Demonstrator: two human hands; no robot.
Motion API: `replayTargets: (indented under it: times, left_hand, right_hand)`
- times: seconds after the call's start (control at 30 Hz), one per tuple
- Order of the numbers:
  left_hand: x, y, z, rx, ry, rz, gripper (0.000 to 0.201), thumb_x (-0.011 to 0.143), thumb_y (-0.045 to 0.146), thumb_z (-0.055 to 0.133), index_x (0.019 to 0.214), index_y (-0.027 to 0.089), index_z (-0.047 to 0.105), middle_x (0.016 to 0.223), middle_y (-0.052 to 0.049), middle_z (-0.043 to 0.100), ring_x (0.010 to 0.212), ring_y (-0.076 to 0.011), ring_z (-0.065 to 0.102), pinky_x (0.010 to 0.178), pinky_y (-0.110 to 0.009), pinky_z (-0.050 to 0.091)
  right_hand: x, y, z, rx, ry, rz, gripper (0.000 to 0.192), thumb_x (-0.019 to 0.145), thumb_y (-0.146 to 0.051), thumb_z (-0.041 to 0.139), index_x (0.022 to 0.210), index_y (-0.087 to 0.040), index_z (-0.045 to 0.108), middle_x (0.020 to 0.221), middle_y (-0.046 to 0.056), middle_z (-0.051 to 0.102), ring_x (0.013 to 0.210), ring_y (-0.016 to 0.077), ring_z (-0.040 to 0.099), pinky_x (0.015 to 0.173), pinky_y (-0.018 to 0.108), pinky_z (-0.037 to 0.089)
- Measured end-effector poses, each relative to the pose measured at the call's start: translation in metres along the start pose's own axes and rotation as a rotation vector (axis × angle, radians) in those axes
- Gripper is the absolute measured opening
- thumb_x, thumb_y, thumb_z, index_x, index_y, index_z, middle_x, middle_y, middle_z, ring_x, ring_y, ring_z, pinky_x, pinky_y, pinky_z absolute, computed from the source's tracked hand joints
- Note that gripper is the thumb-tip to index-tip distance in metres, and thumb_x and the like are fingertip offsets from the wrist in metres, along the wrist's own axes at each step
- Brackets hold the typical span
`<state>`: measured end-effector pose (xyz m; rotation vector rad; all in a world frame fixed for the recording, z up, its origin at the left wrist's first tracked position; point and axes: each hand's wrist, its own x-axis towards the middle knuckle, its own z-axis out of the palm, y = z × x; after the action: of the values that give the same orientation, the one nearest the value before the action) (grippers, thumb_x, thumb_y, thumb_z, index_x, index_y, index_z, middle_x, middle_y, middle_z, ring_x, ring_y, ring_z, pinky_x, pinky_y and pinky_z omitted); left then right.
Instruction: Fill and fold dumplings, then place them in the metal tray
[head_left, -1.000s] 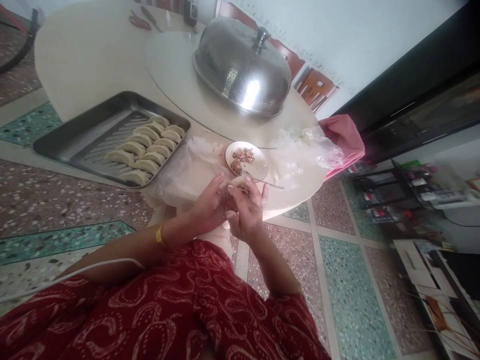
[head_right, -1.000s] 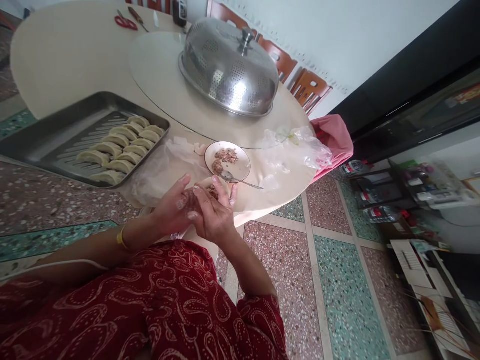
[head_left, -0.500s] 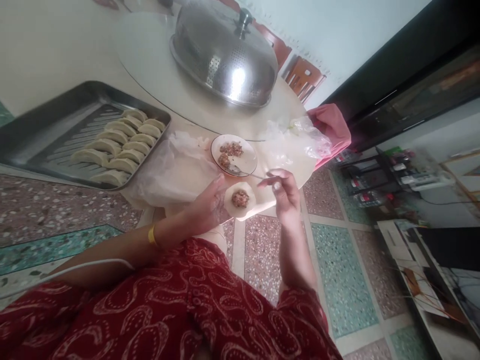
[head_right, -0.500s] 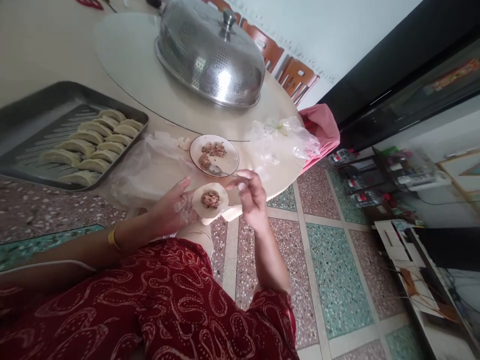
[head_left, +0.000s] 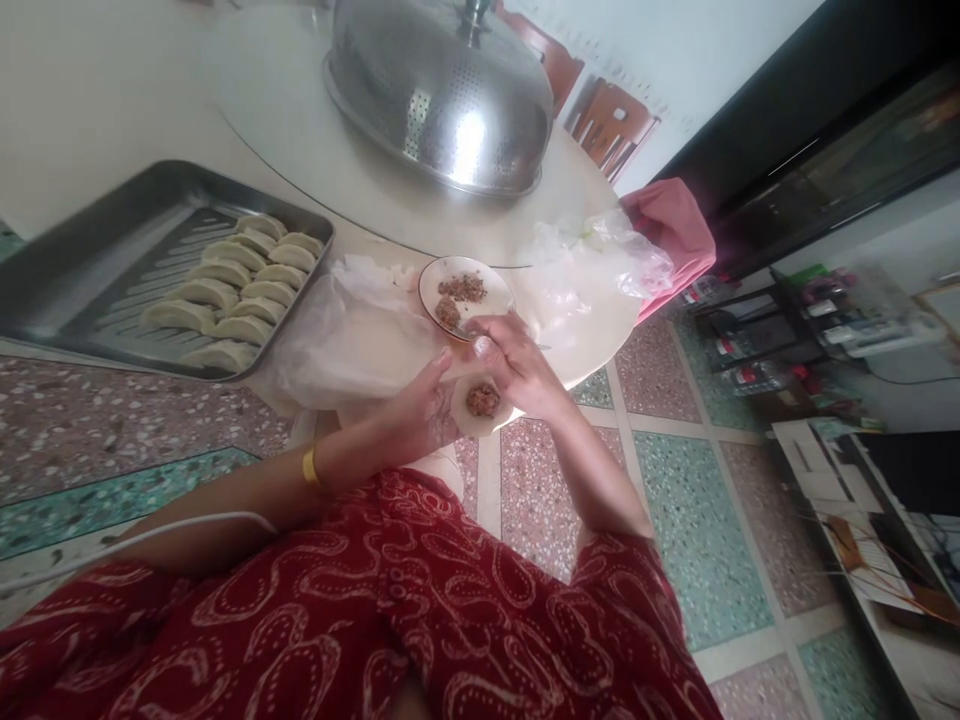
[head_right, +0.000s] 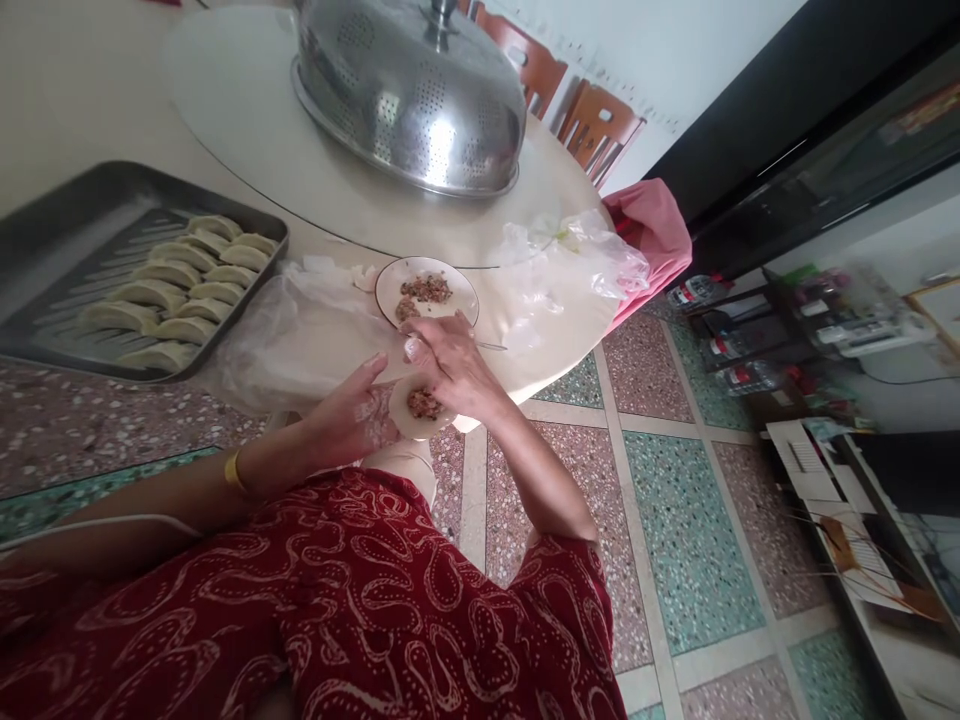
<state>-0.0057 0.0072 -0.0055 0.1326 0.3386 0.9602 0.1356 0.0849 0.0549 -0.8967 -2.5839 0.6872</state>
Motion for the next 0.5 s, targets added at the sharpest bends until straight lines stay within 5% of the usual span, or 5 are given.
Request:
replayTargets:
  times: [0.1, 0.23, 0.4, 0.5]
  left_hand:
    - [-0.004, 0.007, 0.009, -0.053, 0.015, 0.023, 0.062, 0.102, 0.053, 0.027, 0.113, 0.008, 0.068, 0.093, -0.013, 0.074, 0.091, -0.0221, 0.070, 0.080, -0.029, 0.053]
    - [-0.009, 0.016, 0.018, -0.131, 0.029, 0.082, 0.065, 0.103, 0.051, 0.018, 0.111, 0.010, 0.068, 0.081, -0.008, 0.072, 0.076, -0.0178, 0.069, 0.074, -0.026, 0.053]
    - [-0.015, 0.025, 0.021, -0.124, 0.059, 0.126, 0.067, 0.101, 0.053, 0.019, 0.112, 0.006, 0.067, 0.085, -0.014, 0.073, 0.088, -0.0243, 0.070, 0.083, -0.032, 0.054]
    - [-0.018, 0.030, 0.023, -0.123, 0.046, 0.140, 0.072, 0.101, 0.055, 0.016, 0.112, 0.007, 0.067, 0.088, -0.015, 0.073, 0.097, -0.0269, 0.069, 0.088, -0.035, 0.054]
  right_hand:
    - [-0.007, 0.000, 0.009, -0.074, 0.127, -0.148, 0.057, 0.100, -0.059, 0.017, 0.112, -0.024, 0.061, 0.089, 0.002, 0.073, 0.120, 0.0201, 0.060, 0.117, 0.054, 0.035]
    - [-0.019, -0.007, 0.030, -0.338, 0.228, -0.291, 0.046, 0.102, -0.050, 0.025, 0.115, -0.025, 0.061, 0.094, 0.002, 0.073, 0.136, 0.0219, 0.050, 0.124, 0.059, 0.019]
    - [-0.035, -0.017, 0.047, -0.447, 0.325, -0.430, 0.041, 0.098, -0.041, 0.045, 0.136, -0.025, 0.051, 0.116, 0.002, 0.074, 0.143, 0.0251, 0.042, 0.126, 0.060, 0.005]
    - [-0.041, -0.019, 0.053, -0.532, 0.340, -0.365, 0.040, 0.097, -0.041, 0.046, 0.134, -0.030, 0.053, 0.126, 0.002, 0.071, 0.144, 0.0284, 0.041, 0.125, 0.061, 0.006]
